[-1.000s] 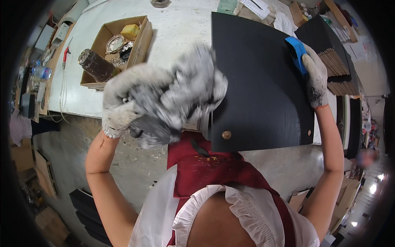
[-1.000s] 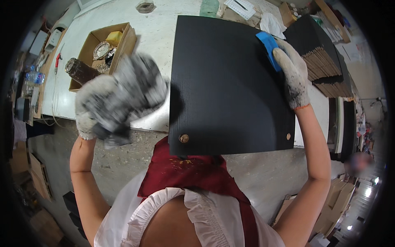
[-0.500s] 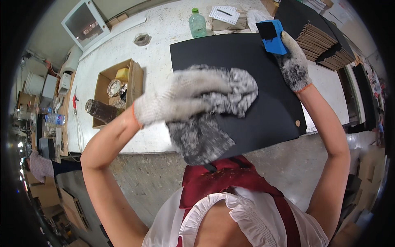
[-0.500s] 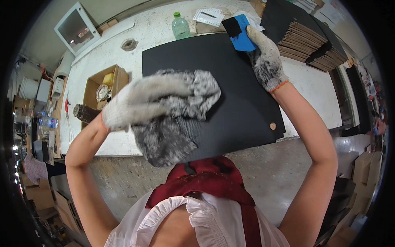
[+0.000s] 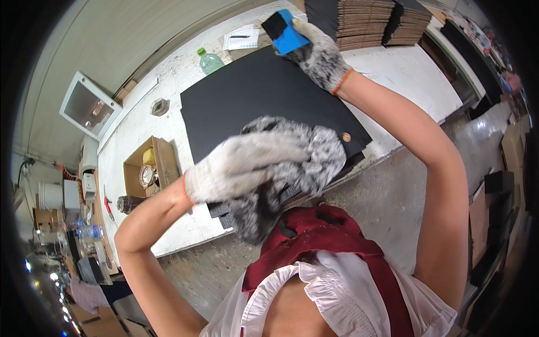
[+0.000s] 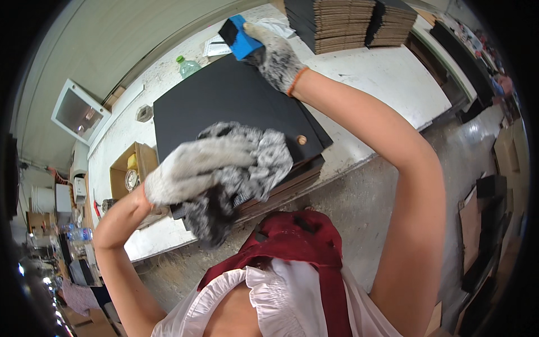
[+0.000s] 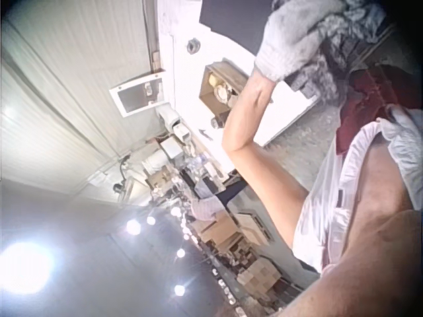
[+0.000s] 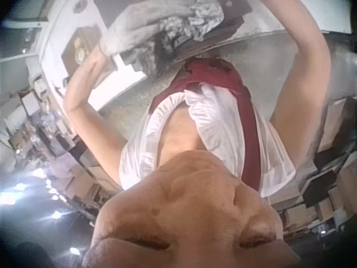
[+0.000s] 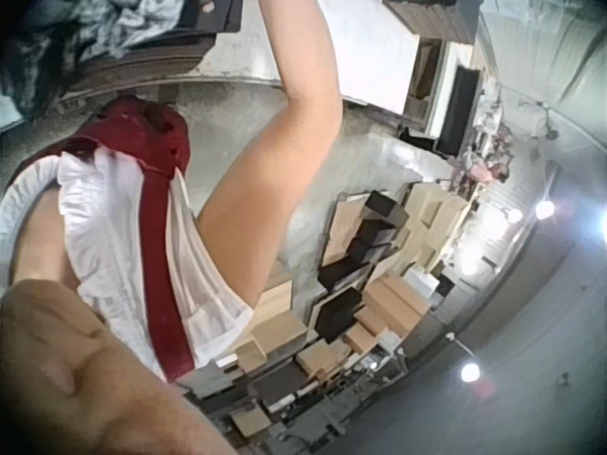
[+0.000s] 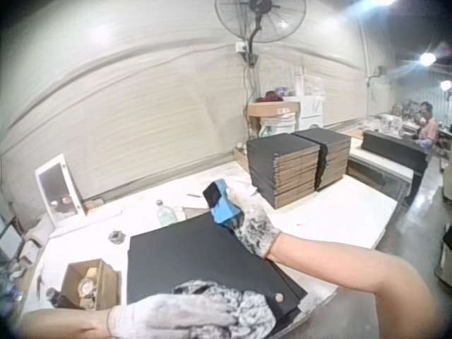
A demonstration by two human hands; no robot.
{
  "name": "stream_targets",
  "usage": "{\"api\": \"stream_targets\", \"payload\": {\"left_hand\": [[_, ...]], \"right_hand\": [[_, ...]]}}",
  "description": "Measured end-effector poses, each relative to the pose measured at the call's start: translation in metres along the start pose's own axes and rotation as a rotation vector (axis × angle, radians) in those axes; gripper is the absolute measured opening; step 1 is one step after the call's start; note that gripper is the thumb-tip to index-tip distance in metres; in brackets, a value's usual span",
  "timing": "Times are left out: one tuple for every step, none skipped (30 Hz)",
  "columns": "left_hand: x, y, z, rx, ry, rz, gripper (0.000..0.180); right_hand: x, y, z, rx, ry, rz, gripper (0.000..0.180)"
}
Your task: The person dips a sponge into a dark liquid and applies it to a wood panel, then wipes the panel surface with a patterned cloth.
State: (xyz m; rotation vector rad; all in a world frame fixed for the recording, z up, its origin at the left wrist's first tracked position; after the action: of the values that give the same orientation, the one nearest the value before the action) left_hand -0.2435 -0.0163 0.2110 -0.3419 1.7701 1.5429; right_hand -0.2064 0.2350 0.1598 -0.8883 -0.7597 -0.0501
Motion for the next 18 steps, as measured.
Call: {"api": "stream_targets", "payload": {"left_hand": [[0.006,-0.003,0.018,-0.013,-0.134,-0.047,0.046],[0.003,-0.008,0.043,0.001,-0.157,0.02,0.046],[-0.004,-0.015,0.061,-0.004,-0.174,0.055,0.044],[-0.009,-0.022,0.077,-0.009,-0.191,0.09,0.043],[-0.007,-0.028,0.086,-0.006,-0.188,0.102,0.043],[-0.005,-0.035,0.097,0.002,-0.266,0.107,0.046],[-0.002,-0.038,0.103,0.009,-0.342,0.112,0.05],[-0.006,-0.036,0.094,0.009,-0.33,0.07,0.047],[-0.013,-0.034,0.087,0.072,-0.329,0.023,0.046],[-0.019,-0.032,0.078,0.134,-0.324,-0.024,0.045],[-0.02,-0.034,0.064,0.191,-0.303,-0.108,0.045],[-0.021,-0.039,0.052,0.242,-0.203,-0.263,0.045],[-0.021,-0.04,0.036,0.224,-0.228,-0.187,0.043],[-0.019,-0.04,0.021,0.204,-0.26,-0.112,0.042],[-0.019,-0.036,0.009,0.185,-0.198,-0.13,0.04],[-0.019,-0.032,-0.005,0.163,-0.134,-0.148,0.039],[-0.017,-0.027,-0.022,0.127,-0.044,-0.148,0.034],[-0.012,-0.022,-0.04,0.041,0.021,-0.149,0.034]], "right_hand": [[0.003,-0.001,0.0,-0.026,-0.014,0.008,0.041],[0.002,0.01,0.004,-0.083,-0.009,-0.002,0.042],[0.001,0.005,0.003,-0.086,-0.019,0.012,0.035],[0.001,0.001,0.0,-0.089,-0.029,0.025,0.029],[-0.002,-0.002,0.0,-0.05,-0.051,-0.006,0.03],[-0.003,0.001,0.0,-0.019,-0.065,-0.049,0.031],[-0.005,0.001,0.0,0.043,-0.047,-0.051,0.033],[-0.004,-0.01,-0.007,0.024,-0.078,-0.083,0.032],[-0.003,-0.009,-0.009,0.025,-0.087,-0.128,0.034],[-0.002,-0.008,-0.01,0.027,-0.098,-0.17,0.035],[0.0,-0.01,-0.012,0.021,-0.098,-0.16,0.035],[0.003,-0.011,-0.014,0.056,-0.119,-0.236,0.037],[0.005,-0.013,-0.016,0.093,-0.142,-0.309,0.038],[0.009,-0.014,-0.018,0.09,-0.148,-0.311,0.038],[0.013,-0.015,-0.019,0.099,-0.161,-0.345,0.033],[0.013,-0.016,-0.021,0.112,-0.175,-0.378,0.028],[0.012,-0.017,-0.022,0.139,-0.133,-0.43,0.027],[0.009,-0.012,-0.021,0.147,-0.142,-0.426,0.027]]}}
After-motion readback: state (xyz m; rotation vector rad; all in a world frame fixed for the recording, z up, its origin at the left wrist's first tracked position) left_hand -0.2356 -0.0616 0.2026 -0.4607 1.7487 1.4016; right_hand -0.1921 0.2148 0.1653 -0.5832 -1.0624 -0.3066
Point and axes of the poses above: each hand's wrist, its own z-axis towards the middle knuckle, its own y-axis out of the back of the hand, x = y × z, the point moved 3 cm from there along z, towards the middle knuckle, and after that the axes turned 14 degrees about y, right-handed, at the moved point
